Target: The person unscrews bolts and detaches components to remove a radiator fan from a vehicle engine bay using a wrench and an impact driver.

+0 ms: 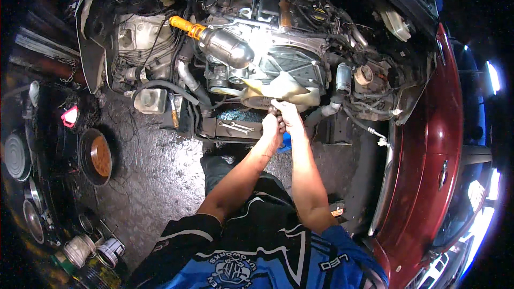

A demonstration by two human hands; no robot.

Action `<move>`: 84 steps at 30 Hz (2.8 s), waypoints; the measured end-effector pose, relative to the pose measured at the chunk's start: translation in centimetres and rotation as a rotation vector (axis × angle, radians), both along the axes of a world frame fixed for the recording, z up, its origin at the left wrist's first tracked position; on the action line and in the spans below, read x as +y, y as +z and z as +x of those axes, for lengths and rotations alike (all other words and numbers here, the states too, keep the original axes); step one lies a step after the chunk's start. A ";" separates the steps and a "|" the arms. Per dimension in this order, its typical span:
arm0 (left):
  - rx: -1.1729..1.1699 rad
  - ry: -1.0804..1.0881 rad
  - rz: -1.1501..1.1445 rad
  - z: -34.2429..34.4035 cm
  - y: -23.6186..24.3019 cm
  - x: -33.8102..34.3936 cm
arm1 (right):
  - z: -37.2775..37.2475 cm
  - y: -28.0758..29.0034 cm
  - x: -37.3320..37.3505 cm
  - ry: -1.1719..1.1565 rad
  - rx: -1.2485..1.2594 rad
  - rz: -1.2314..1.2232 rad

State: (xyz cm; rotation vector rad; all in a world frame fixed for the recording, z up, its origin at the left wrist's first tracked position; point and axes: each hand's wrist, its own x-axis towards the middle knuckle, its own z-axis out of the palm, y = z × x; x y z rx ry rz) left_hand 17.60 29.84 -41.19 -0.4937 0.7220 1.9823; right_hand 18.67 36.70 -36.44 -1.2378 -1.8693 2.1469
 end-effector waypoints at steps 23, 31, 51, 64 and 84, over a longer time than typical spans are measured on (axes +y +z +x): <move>0.160 0.015 -0.042 1.2 -3.3 0.4 | 0.6 3.1 -0.2 -0.007 0.005 -0.346; 0.876 -0.271 -0.561 0.9 -1.6 -1.4 | 0.0 0.3 -0.7 -0.063 0.114 -0.231; 0.092 -0.021 -0.061 1.4 -0.5 0.1 | 1.8 -1.8 0.4 -0.254 0.168 -0.305; 0.505 -0.222 -0.248 -0.3 -0.5 -1.9 | 1.8 -0.7 -1.2 -0.282 0.269 -0.480; 0.661 -0.427 -0.547 -1.3 1.2 -8.5 | 5.6 -4.8 -7.0 -0.089 0.104 0.017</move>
